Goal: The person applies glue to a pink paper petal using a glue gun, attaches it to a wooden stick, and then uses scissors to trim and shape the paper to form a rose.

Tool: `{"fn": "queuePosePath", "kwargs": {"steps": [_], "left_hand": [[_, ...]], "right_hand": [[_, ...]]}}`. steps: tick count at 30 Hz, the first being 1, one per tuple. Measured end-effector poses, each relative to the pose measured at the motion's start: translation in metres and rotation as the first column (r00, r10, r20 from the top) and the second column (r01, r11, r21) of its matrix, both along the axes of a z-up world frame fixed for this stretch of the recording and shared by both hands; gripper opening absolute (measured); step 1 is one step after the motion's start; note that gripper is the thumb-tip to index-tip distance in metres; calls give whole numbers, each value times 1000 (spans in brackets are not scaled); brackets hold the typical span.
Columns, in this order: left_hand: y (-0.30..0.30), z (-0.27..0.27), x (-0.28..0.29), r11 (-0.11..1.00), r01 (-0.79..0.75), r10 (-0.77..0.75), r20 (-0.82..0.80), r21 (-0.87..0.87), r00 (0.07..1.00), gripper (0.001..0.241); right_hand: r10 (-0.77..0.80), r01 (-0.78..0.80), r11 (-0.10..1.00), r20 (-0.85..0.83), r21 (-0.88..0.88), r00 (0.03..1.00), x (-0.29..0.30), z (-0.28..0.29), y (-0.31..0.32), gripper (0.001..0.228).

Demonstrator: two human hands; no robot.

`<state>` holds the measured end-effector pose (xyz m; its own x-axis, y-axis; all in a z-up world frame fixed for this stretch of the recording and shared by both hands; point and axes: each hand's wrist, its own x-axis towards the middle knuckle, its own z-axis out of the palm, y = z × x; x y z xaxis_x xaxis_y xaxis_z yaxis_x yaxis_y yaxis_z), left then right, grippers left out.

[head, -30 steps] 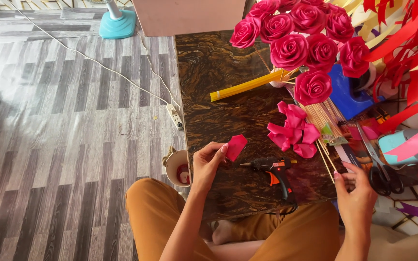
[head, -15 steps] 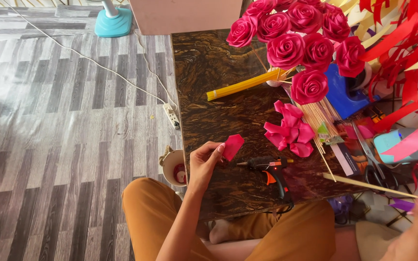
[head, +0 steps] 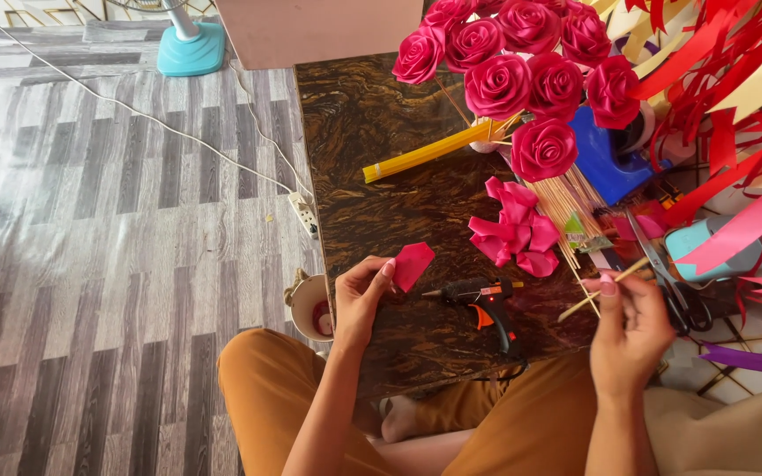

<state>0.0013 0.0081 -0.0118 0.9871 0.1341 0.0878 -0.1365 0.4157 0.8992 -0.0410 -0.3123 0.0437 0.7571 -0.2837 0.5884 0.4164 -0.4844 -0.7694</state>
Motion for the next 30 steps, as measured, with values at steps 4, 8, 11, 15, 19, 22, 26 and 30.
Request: {"fn": "queuePosePath", "kwargs": {"steps": [4,8,11,15,19,22,26,30], "left_hand": [[2,1,-1,1000,22,-20,106,-21,994,17],[0,-4,0,995,81,-70,166,-61,984,22],[-3,-25,7,982,70,-38,177,-177,983,18],[-4,-21,4,981,114,-83,193,-155,978,17],[-4,-12,1,982,145,-120,195,-122,973,16],[-3,-13,0,979,179,-158,194,-98,968,15],[-4,-12,0,978,191,-173,190,-84,967,17],[-4,3,-1,988,119,-100,187,-95,977,34]], "right_hand": [[211,-178,947,-98,268,973,-4,25,51,28],[531,-404,824,-289,397,797,2,35,97,30],[612,-393,729,-276,561,741,15,19,124,30],[599,-322,686,-255,652,759,24,8,132,30],[560,-292,712,-266,638,784,27,3,130,26],[540,-281,722,-261,632,800,31,-5,125,23],[533,-275,726,-263,631,804,30,-7,124,20],[504,-265,740,-248,618,827,29,-7,124,17]]}}
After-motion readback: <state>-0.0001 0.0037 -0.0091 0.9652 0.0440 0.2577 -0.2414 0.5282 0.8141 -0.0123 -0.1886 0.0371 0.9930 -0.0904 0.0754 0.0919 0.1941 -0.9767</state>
